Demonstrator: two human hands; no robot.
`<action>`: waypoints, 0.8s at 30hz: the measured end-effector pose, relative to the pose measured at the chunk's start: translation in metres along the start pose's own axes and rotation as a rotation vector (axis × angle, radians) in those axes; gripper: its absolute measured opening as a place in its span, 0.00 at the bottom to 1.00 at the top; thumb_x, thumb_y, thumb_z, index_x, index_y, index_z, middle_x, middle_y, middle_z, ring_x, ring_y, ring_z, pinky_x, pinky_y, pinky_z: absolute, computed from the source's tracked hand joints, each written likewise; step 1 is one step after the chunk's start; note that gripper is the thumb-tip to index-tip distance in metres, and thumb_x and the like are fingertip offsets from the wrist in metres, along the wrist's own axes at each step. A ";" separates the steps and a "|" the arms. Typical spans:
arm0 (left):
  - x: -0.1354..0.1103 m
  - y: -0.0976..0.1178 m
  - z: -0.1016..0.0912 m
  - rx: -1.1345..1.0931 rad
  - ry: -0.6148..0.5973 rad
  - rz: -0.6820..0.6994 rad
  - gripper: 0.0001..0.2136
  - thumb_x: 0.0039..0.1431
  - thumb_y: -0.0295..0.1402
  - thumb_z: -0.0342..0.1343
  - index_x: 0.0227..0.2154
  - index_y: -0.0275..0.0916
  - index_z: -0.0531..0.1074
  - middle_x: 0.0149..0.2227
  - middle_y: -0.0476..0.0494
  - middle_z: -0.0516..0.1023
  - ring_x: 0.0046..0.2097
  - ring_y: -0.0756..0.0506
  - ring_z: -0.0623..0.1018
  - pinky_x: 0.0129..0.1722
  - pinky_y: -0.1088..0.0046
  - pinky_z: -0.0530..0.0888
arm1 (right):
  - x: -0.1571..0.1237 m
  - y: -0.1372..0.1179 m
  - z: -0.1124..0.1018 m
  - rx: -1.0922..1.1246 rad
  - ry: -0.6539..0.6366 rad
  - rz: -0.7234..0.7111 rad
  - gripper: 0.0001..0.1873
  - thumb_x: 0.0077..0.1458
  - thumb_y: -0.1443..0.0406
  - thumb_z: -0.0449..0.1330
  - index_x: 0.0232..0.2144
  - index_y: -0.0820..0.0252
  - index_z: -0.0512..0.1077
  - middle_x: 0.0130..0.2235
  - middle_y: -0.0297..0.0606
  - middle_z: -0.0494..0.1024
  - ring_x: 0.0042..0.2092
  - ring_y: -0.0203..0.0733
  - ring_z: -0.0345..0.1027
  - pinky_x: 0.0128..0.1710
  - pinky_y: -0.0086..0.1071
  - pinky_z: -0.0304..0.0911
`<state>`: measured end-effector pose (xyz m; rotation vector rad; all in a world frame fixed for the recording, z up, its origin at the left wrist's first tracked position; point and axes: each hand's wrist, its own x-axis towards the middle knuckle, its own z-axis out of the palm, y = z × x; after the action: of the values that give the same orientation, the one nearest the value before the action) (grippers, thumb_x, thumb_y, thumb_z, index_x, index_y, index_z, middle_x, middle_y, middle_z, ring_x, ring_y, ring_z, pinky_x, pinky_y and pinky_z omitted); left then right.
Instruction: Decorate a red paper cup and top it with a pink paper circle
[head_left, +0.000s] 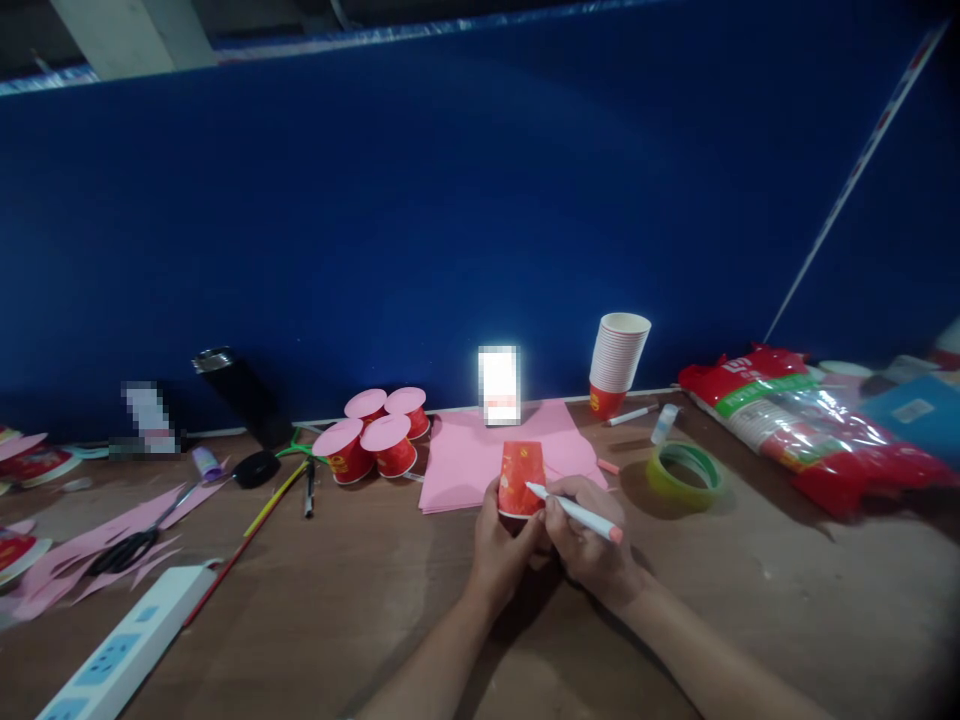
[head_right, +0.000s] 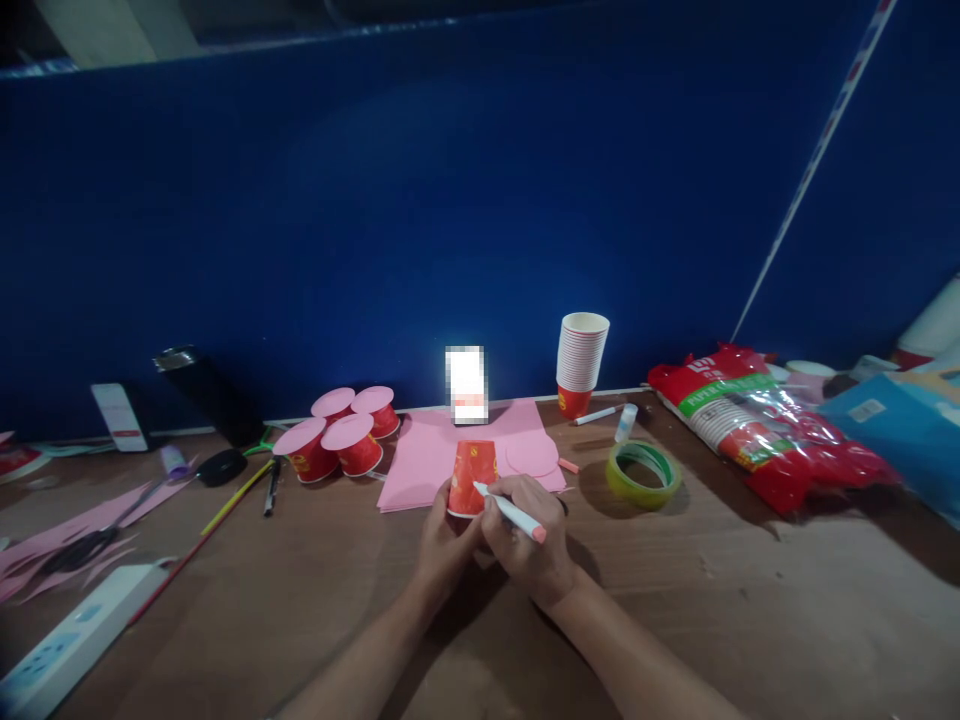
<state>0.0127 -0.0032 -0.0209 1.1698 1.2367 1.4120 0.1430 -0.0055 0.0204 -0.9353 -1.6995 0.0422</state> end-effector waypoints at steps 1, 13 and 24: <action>0.000 0.000 0.000 -0.001 -0.004 0.005 0.30 0.46 0.39 0.66 0.52 0.38 0.66 0.48 0.38 0.77 0.48 0.40 0.77 0.49 0.64 0.72 | 0.000 0.000 0.000 -0.005 -0.005 -0.001 0.05 0.58 0.69 0.54 0.30 0.59 0.68 0.27 0.37 0.73 0.30 0.40 0.69 0.30 0.33 0.65; 0.001 0.002 -0.001 -0.025 -0.053 0.050 0.28 0.49 0.40 0.64 0.51 0.36 0.65 0.49 0.35 0.77 0.49 0.40 0.77 0.49 0.63 0.72 | 0.004 -0.002 0.000 0.025 0.112 0.157 0.06 0.60 0.67 0.54 0.30 0.59 0.68 0.26 0.34 0.72 0.27 0.37 0.67 0.27 0.30 0.65; 0.005 0.006 -0.005 0.006 0.010 0.016 0.27 0.48 0.41 0.65 0.50 0.35 0.66 0.49 0.35 0.77 0.49 0.39 0.77 0.50 0.63 0.71 | 0.003 0.004 0.004 0.095 0.048 0.227 0.08 0.62 0.65 0.54 0.43 0.59 0.70 0.39 0.41 0.77 0.37 0.42 0.73 0.38 0.34 0.70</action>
<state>0.0065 0.0006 -0.0149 1.1797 1.2421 1.4284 0.1419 0.0005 0.0199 -1.0455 -1.5274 0.2467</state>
